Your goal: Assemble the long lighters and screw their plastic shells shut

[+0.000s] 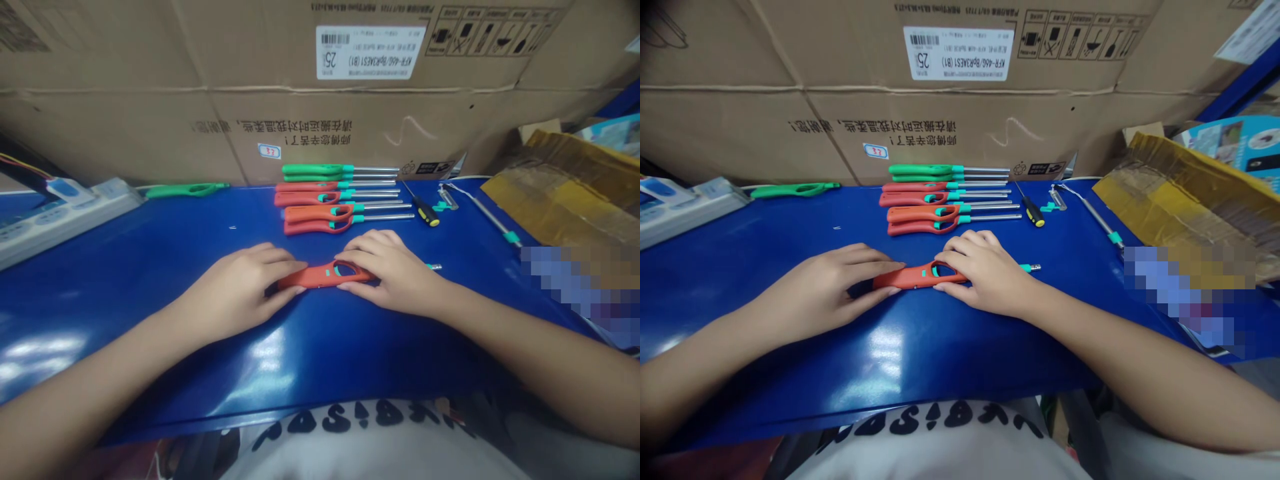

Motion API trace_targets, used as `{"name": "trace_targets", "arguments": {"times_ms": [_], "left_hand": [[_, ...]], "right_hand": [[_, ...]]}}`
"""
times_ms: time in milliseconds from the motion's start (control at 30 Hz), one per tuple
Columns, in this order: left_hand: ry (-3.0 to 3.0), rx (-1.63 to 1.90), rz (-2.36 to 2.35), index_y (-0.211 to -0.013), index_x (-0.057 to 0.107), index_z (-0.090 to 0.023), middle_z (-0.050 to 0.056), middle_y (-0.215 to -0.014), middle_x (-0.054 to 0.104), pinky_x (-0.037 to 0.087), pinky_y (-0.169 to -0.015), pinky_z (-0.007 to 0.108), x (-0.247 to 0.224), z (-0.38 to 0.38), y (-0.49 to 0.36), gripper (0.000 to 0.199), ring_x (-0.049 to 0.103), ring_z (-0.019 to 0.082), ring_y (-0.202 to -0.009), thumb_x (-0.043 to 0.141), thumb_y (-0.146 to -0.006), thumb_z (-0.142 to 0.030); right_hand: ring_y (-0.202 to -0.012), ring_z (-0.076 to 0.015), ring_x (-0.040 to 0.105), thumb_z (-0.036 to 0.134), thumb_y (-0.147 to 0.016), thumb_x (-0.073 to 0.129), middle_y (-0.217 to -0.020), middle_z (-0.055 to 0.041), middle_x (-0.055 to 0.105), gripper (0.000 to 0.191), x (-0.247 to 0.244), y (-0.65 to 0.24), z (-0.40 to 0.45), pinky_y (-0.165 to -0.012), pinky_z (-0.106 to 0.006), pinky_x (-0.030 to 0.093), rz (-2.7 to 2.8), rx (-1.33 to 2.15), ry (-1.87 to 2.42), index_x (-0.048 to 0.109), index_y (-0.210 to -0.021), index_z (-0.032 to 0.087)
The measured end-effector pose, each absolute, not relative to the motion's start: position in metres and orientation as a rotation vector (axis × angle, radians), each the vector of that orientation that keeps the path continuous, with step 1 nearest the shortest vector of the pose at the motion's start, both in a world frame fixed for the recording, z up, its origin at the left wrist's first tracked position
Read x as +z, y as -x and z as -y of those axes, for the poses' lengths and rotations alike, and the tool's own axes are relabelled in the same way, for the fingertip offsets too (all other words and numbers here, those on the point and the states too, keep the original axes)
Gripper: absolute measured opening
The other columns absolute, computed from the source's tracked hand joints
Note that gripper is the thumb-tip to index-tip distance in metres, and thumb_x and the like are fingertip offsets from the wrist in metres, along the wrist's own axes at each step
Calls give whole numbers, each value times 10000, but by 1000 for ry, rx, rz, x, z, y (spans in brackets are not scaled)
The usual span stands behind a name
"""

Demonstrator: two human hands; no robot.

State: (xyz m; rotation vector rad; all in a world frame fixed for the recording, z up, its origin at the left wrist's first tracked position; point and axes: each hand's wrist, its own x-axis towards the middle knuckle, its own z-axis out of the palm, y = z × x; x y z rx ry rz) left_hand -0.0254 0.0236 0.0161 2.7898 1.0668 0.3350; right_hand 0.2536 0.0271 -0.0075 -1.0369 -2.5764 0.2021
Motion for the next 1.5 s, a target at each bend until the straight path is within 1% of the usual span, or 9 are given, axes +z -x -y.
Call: {"name": "trace_targets", "arguments": {"times_ms": [300, 533, 900, 967, 1067, 1133, 1200, 1400, 1500], "left_hand": [[-2801, 289, -1088, -1160, 703, -213, 61, -1111, 721, 567, -823, 384, 19, -23, 26, 274, 680, 241, -974, 537, -996, -356], [-2862, 298, -1089, -1173, 706, -209, 68, -1109, 714, 568, -788, 372, 13, -24, 27, 283, 682, 245, -959, 570, -986, -374], [-2983, 271, -1079, -1213, 689, -187, 79, -1076, 711, 559, -783, 379, 8, -21, 25, 294, 675, 252, -929, 571, -984, -329], [-2995, 268, -1079, -1203, 688, -185, 78, -1070, 714, 555, -769, 374, 8, -21, 25, 287, 676, 251, -918, 573, -982, -327], [-2999, 251, -1073, -1199, 685, -181, 80, -1069, 716, 552, -767, 371, 9, -21, 25, 286, 679, 251, -915, 574, -981, -329], [-3001, 249, -1068, -1191, 687, -179, 80, -1059, 717, 549, -763, 369, 9, -21, 25, 283, 680, 250, -909, 574, -980, -330], [-3006, 253, -1065, -1174, 693, -176, 82, -1045, 719, 545, -759, 369, 9, -22, 24, 277, 681, 250, -901, 574, -978, -331], [-3024, 257, -1070, -1155, 700, -171, 87, -1018, 722, 534, -742, 360, 10, -22, 24, 272, 679, 248, -882, 570, -979, -334], [-3024, 257, -1065, -1153, 699, -174, 85, -1020, 723, 532, -742, 357, 10, -22, 24, 268, 683, 244, -884, 568, -980, -331]], "right_hand": [[-1114, -248, 552, 357, -970, 598, -1203, -83, 659, 345, -9, -254, -26, -960, -412, 364, 2612, 210, 1021, 640, -1273, 197], [-1058, -239, 555, 356, -941, 654, -1142, -79, 655, 327, -9, -255, -26, -930, -397, 369, 2592, 235, 1018, 666, -1231, 205], [-1003, -219, 570, 352, -907, 685, -1073, -56, 653, 297, -7, -256, -25, -906, -373, 356, 2577, 214, 1037, 679, -1172, 219], [-978, -212, 571, 364, -892, 704, -1040, -44, 655, 286, -7, -257, -25, -889, -365, 355, 2570, 201, 1078, 683, -1138, 222], [-920, -213, 563, 412, -874, 722, -961, -41, 659, 245, -4, -259, -24, -850, -364, 351, 2556, 91, 1155, 688, -984, 196], [-879, -212, 554, 434, -861, 734, -911, -39, 660, 256, 0, -261, -24, -824, -364, 341, 2569, -4, 1175, 662, -870, 188], [-845, -206, 547, 429, -865, 736, -867, -31, 659, 266, 3, -264, -24, -805, -362, 326, 2609, -78, 1165, 639, -805, 189], [-818, -211, 526, 382, -932, 673, -849, -51, 656, 252, 9, -268, -24, -825, -375, 307, 2720, -294, 995, 662, -812, 160], [-804, -205, 519, 384, -945, 657, -848, -53, 656, 259, 9, -269, -25, -812, -370, 306, 2720, -304, 964, 669, -821, 157]]}}
